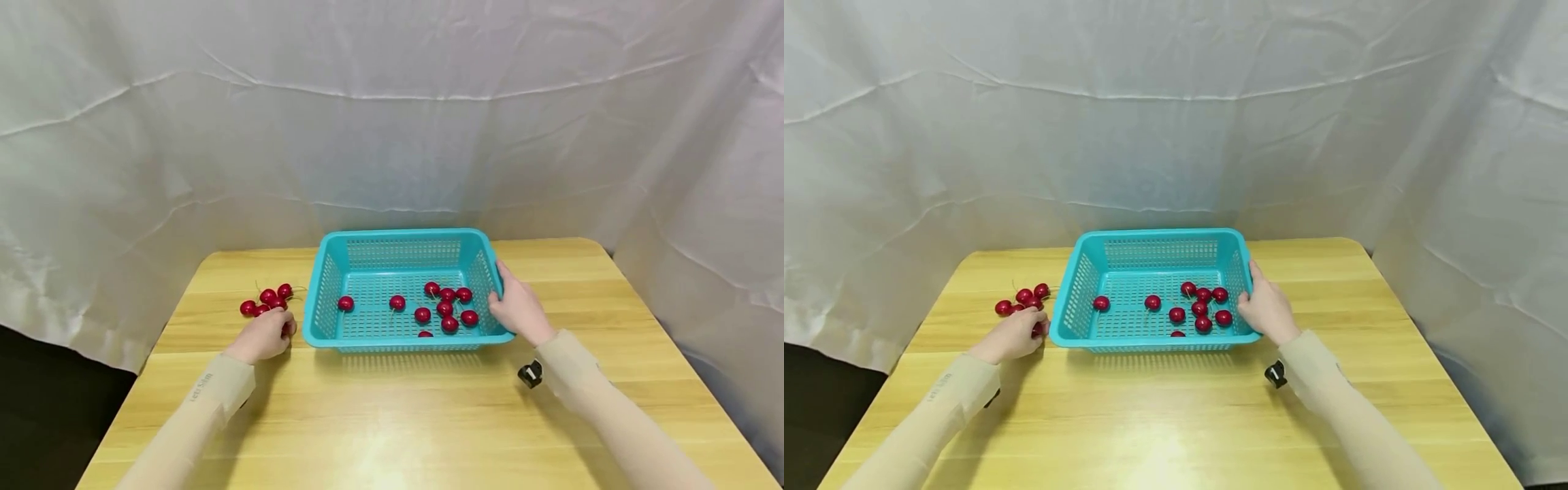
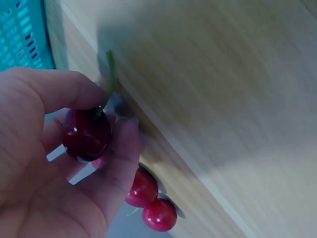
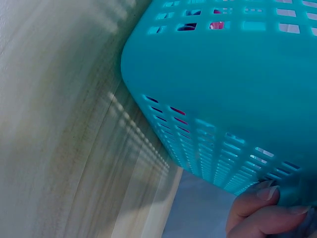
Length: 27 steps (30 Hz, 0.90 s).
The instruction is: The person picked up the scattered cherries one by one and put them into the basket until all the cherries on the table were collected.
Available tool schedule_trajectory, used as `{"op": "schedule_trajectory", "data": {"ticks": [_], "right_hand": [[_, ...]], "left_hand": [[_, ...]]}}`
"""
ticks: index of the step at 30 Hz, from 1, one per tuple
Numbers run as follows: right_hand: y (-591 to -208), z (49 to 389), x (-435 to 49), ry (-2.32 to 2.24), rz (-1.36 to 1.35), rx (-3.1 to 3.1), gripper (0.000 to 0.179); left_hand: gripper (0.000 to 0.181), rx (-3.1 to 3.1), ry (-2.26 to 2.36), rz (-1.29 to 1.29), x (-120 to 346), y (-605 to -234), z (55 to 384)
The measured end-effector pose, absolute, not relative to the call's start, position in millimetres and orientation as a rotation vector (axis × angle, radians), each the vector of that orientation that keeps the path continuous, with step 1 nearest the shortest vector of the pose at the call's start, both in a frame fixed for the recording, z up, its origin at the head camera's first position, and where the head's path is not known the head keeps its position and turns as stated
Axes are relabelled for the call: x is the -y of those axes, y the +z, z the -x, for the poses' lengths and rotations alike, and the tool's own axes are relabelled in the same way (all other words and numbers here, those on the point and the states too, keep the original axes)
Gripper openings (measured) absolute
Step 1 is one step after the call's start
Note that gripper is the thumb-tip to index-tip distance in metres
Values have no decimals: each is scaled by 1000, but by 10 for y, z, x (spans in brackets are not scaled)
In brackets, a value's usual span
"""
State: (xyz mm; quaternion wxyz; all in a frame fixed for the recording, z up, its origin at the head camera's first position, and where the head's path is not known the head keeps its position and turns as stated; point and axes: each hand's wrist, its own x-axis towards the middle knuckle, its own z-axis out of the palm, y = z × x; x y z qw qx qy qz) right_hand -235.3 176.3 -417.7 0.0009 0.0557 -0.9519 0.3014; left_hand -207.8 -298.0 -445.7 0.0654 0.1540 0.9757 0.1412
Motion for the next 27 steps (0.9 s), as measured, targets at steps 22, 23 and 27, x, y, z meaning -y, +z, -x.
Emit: {"op": "schedule_trajectory", "data": {"ticks": [22,23,27], "right_hand": [[-4133,2362,-1740,939,-161,3007,79],[-4134,2362,-1737,943,-160,3008,79],[-4130,2363,-1735,956,-163,3005,79]], "left_hand": [[11,-2897,473,-524,3054,-4134,2224],[11,-2892,474,-527,3061,-4111,2238],[11,-2858,492,-495,3062,-3972,2301]]}}
